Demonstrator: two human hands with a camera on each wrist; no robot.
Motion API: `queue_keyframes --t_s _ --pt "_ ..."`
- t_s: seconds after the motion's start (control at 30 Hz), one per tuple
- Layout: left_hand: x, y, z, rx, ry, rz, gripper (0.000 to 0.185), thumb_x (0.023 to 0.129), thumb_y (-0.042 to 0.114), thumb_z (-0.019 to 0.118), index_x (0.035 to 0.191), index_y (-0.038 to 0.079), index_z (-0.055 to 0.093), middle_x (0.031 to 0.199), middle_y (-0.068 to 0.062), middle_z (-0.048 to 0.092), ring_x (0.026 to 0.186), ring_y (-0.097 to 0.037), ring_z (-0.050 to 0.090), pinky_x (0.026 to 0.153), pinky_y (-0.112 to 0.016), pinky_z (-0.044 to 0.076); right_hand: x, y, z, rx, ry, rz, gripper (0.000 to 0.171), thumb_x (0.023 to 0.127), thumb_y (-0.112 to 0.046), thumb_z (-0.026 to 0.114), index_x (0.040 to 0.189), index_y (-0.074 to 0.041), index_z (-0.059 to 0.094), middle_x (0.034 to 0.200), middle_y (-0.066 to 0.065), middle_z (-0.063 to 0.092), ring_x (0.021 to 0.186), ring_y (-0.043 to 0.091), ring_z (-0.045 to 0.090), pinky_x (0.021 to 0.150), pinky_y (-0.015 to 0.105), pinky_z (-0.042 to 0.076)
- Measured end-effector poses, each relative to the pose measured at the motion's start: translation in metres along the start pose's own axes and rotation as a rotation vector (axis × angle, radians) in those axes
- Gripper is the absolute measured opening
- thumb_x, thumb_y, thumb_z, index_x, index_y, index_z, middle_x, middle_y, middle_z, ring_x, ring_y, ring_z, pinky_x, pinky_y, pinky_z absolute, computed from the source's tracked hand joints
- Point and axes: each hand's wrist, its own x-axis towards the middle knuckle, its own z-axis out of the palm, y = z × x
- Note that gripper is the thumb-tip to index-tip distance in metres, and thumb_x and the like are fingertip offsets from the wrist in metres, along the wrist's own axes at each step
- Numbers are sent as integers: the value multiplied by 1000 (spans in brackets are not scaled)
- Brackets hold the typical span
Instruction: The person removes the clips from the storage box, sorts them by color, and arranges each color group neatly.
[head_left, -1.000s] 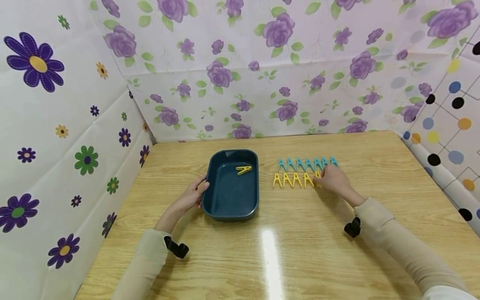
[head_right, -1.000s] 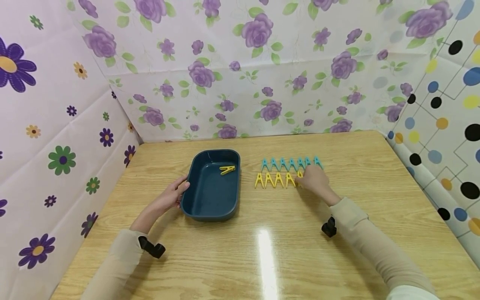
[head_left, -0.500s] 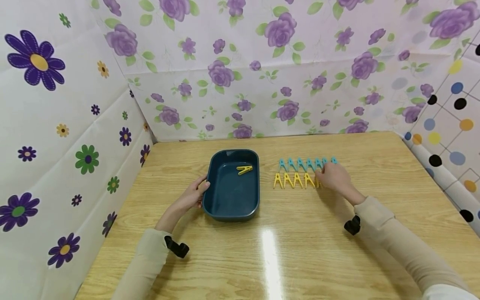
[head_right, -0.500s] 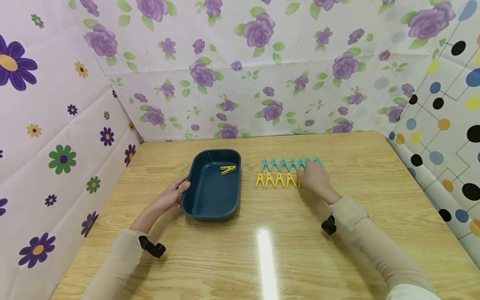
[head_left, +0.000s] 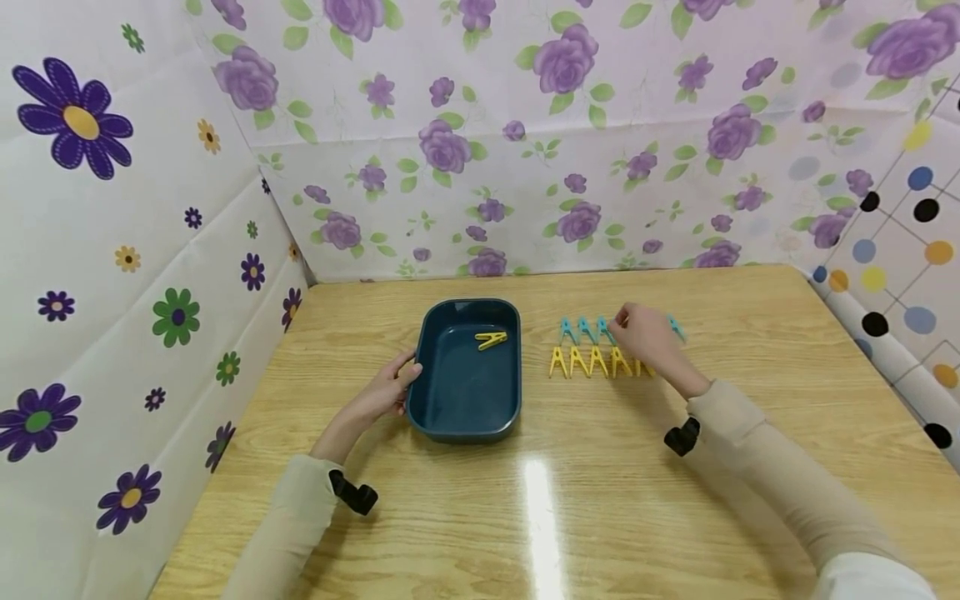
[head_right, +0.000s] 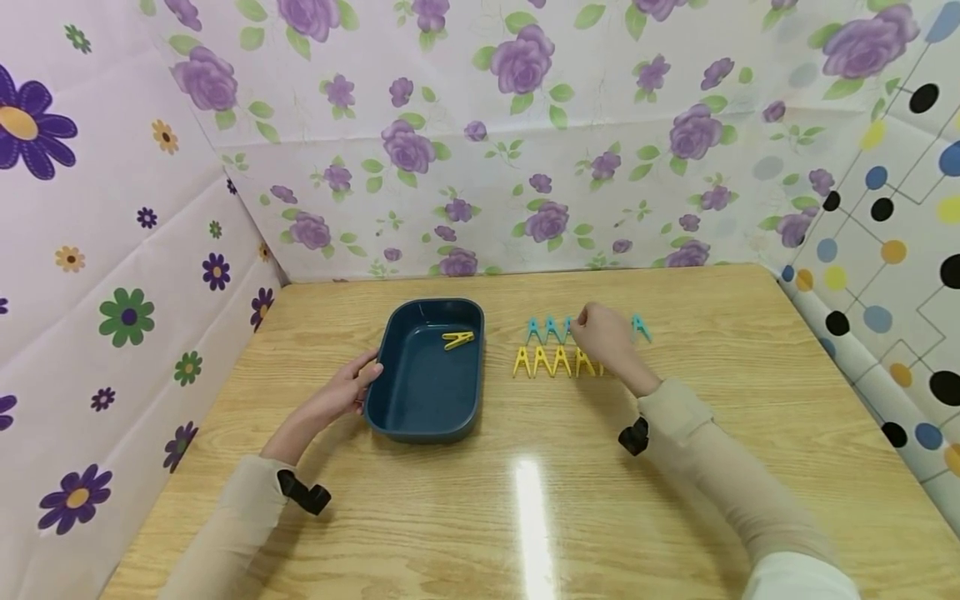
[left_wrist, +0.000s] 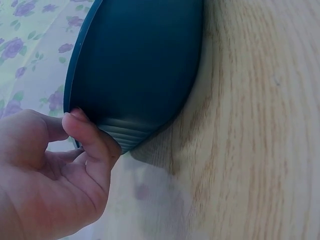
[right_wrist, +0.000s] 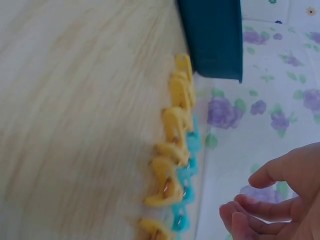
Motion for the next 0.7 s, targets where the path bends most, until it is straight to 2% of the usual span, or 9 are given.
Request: queue_keyframes --t_s 0.13,0.33,0.7 --pt "1 -2 0 9 2 -9 60 106 33 37 156 13 12 61 2 45 51 -9 44 49 -23 39 4 -11 3 17 7 -8 23 96 -17 49 95 1 62 76 16 65 46 15 45 43 27 36" --pt "1 0 0 9 2 -9 60 106 34 37 156 13 12 62 2 45 52 -10 44 49 -24 40 10 -25 9 33 3 -26 22 95 -16 50 95 1 64 78 16 65 50 15 45 47 27 37" --pt "1 -1 -2 0 -15 -5 60 106 34 36 157 15 11 63 2 45 52 -10 44 50 -25 39 20 -60 25 32 26 -67 19 94 -16 52 99 -1 64 85 16 68 58 18 56 50 27 42"
